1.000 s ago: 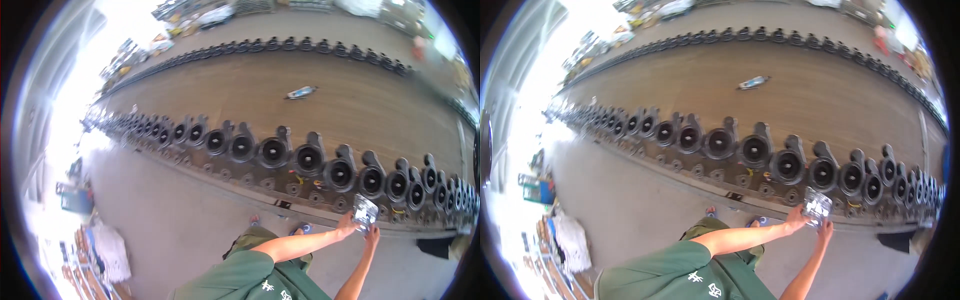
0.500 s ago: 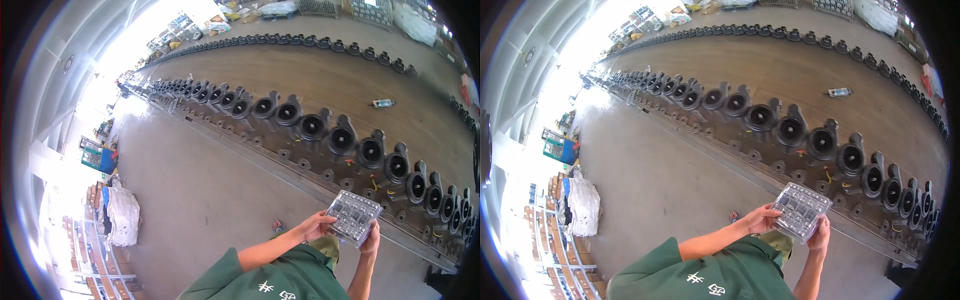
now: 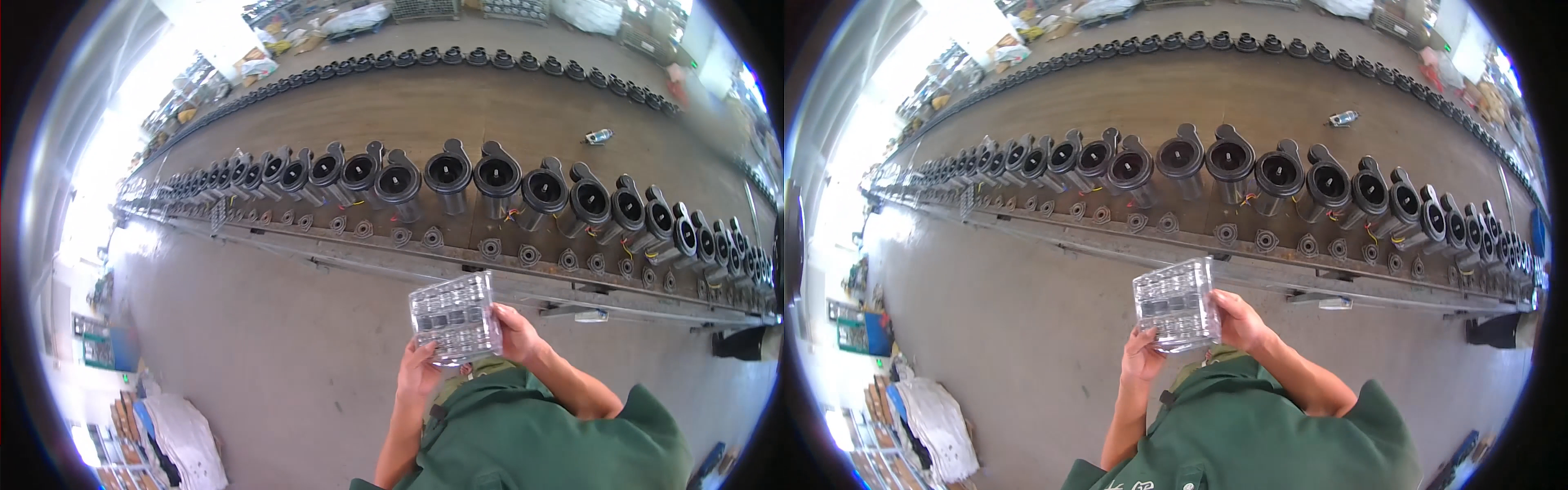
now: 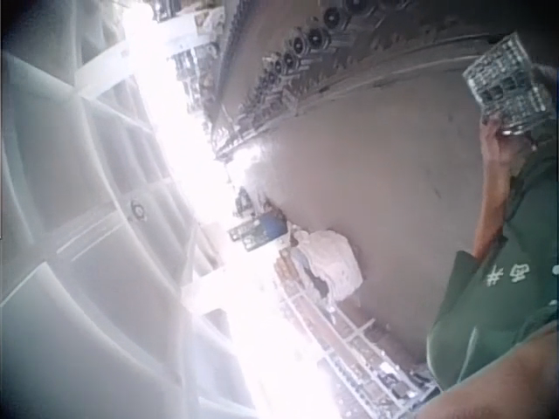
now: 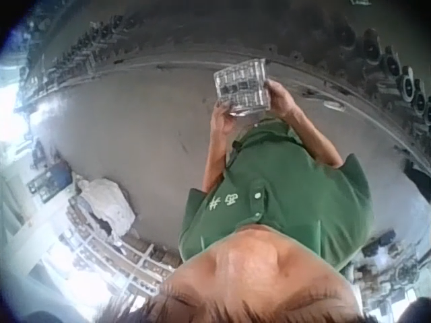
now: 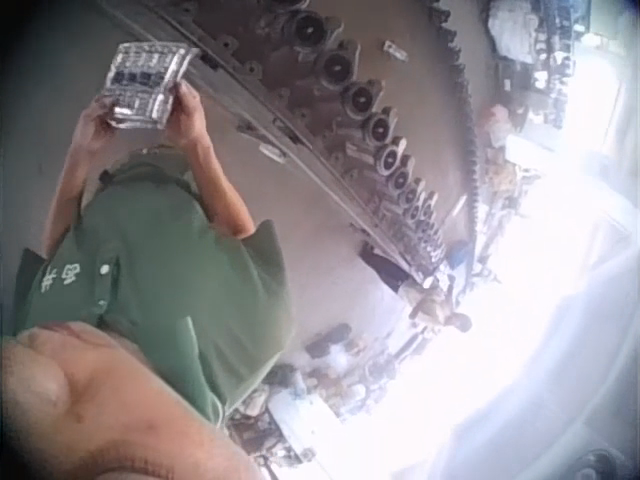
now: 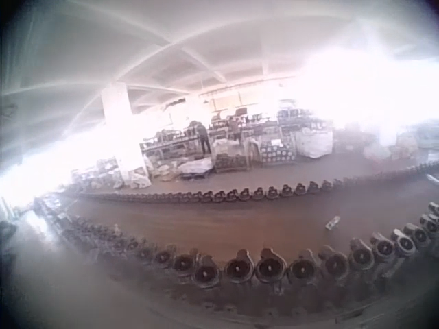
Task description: The person takes electronic components and small metal rings from a clear plastic tray and inserts them into large black cylindrical housings arranged along a long assembly line.
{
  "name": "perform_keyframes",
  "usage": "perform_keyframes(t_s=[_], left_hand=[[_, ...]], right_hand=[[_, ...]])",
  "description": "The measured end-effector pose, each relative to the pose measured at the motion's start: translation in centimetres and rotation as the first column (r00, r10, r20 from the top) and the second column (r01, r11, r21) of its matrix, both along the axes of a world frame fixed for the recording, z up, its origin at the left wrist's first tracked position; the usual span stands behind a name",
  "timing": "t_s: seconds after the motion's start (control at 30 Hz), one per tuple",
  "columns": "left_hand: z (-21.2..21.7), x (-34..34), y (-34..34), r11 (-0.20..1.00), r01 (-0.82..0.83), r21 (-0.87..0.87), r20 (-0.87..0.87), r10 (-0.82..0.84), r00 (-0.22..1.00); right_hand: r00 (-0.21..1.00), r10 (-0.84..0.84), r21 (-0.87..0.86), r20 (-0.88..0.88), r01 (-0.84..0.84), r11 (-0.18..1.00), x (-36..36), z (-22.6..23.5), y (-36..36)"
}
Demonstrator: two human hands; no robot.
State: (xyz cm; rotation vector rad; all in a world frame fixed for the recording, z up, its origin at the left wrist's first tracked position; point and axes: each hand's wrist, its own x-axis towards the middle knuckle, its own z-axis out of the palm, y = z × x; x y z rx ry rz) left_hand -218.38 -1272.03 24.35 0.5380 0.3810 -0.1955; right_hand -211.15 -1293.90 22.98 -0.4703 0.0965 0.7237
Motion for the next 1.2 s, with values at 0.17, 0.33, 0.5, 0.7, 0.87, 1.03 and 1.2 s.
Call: perform_keyframes(t_s=[0.17, 0.33, 0.5, 0.7, 0.87, 1.03, 1.2], left_hand=[[-1.3, 2.4, 9.1, 0.993, -0.064, 0.096, 0.014, 0.063, 0.998], [-1.1, 7.5, 17.9, 0.996, -0.09, 0.022, 0.013, 0.089, 0.996], [0.4, 12.2, 22.3, 0.997, 0.016, -0.071, -0.07, -0.021, 0.997], [1.9, 18.6, 23.0, 0.928, 0.139, -0.346, -0.129, -0.193, 0.973], [-0.8, 23.7, 23.3, 0.845, 0.481, -0.233, -0.085, -0.51, 0.856], [-4.1, 28.0, 19.6, 0.54, 0.783, -0.308, 0.006, -0.822, 0.569], [-5.8, 28.3, 15.5, 0.421, 0.801, -0.425, -0.039, -0.893, 0.449]], right_hand=[[0.997, 0.079, -0.041, 0.018, -0.078, 0.996, 5.2, -0.7, 8.4], [0.979, 0.187, 0.15, -0.078, -0.174, 0.973, 9.7, -3.9, 18.1], [0.964, 0.264, 0.268, -0.025, -0.248, 0.931, 13.0, -1.2, 23.0], [0.911, -0.048, -0.005, -0.41, 0.05, 0.999, 13.9, -3.2, 25.0], [0.898, -0.434, -0.196, 0.072, 0.44, 0.876, 13.6, -0.7, 21.9], [0.692, -0.697, -0.431, 0.187, 0.696, 0.575, 7.0, -3.9, 19.7], [0.428, 0.229, -0.335, 0.874, 0.873, -0.353, 7.6, -2.1, 21.5]])
